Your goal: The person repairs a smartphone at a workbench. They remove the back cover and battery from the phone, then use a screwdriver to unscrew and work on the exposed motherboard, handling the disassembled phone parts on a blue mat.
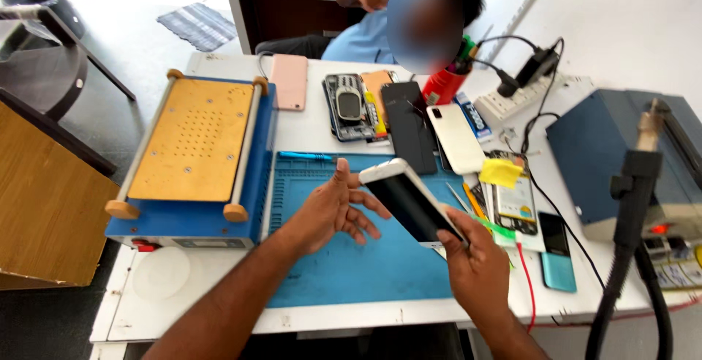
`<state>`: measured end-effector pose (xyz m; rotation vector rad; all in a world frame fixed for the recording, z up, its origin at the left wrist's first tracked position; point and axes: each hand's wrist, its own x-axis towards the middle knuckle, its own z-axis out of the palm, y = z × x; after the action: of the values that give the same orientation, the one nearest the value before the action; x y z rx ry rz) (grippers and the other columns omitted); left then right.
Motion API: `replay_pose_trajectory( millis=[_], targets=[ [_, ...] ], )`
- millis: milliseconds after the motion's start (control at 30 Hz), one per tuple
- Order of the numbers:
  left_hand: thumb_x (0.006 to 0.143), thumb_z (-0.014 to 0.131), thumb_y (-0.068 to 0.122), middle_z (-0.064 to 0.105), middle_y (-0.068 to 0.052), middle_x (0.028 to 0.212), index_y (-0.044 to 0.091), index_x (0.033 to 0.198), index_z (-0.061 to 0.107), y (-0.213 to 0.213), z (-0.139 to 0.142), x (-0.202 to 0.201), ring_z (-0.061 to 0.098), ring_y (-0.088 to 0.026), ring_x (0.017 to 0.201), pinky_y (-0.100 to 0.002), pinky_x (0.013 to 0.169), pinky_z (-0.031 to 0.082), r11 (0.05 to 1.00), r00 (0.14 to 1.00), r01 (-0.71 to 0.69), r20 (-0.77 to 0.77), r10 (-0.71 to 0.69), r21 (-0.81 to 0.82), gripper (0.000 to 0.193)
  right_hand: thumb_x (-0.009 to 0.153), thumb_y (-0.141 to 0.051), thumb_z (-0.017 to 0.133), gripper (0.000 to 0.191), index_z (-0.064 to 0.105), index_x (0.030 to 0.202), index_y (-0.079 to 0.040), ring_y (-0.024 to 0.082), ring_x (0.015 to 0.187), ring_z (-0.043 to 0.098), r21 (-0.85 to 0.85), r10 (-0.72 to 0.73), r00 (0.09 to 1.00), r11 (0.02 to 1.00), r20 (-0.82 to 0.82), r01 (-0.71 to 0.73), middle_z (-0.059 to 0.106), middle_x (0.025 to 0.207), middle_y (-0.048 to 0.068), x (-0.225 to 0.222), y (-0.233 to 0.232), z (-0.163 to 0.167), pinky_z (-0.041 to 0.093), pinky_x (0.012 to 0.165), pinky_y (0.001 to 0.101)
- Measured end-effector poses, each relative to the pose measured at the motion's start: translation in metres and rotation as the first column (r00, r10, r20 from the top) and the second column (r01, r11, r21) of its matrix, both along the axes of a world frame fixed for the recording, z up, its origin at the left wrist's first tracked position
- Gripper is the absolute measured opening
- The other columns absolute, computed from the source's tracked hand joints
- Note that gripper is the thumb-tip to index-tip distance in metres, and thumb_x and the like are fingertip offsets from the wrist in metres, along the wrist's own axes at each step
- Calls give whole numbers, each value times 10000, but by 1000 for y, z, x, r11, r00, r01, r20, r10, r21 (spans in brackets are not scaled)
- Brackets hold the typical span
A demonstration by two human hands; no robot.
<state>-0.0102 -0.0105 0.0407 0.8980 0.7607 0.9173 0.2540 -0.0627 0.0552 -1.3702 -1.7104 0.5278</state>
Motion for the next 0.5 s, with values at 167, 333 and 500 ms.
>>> replay_pose_trajectory(
  millis=[167, 333, 500],
  targets=[
    [1002, 310, 637, 717, -225, 1193, -6, 1430, 576, -10, 2, 8, 785, -249, 829, -337, 629, 658, 943, 935, 333, 134, -328, -13, 817, 973, -32, 653, 239, 676, 1192, -127, 258, 1256, 701, 459, 160, 929, 833, 335, -309, 758, 1207, 96, 26, -22, -5, 547, 1108, 425],
    [1046, 592, 301, 667, -248, 1291, 16, 1533, 532, -10, 0, 15, 736, -207, 1011, -359, 832, 634, 948, 942, 319, 113, -317, 2, 567, 944, -24, 663, 257, 719, 1167, -138, 270, 1292, 655, 479, 85, 907, 827, 412, -295, 737, 1254, 91, 28, -30, -12, 451, 1173, 487],
    [949, 634, 305, 711, -162, 1285, 62, 1530, 476, -6, -2, 17, 729, -214, 1100, -408, 918, 638, 980, 979, 196, 59, -194, -26, 650, 939, -13, 637, 536, 484, 1450, -65, 400, 1393, 508, 321, 7, 1000, 947, -29, 3, 519, 1503, 225, 17, -31, -21, 388, 1187, 473]
  ],
)
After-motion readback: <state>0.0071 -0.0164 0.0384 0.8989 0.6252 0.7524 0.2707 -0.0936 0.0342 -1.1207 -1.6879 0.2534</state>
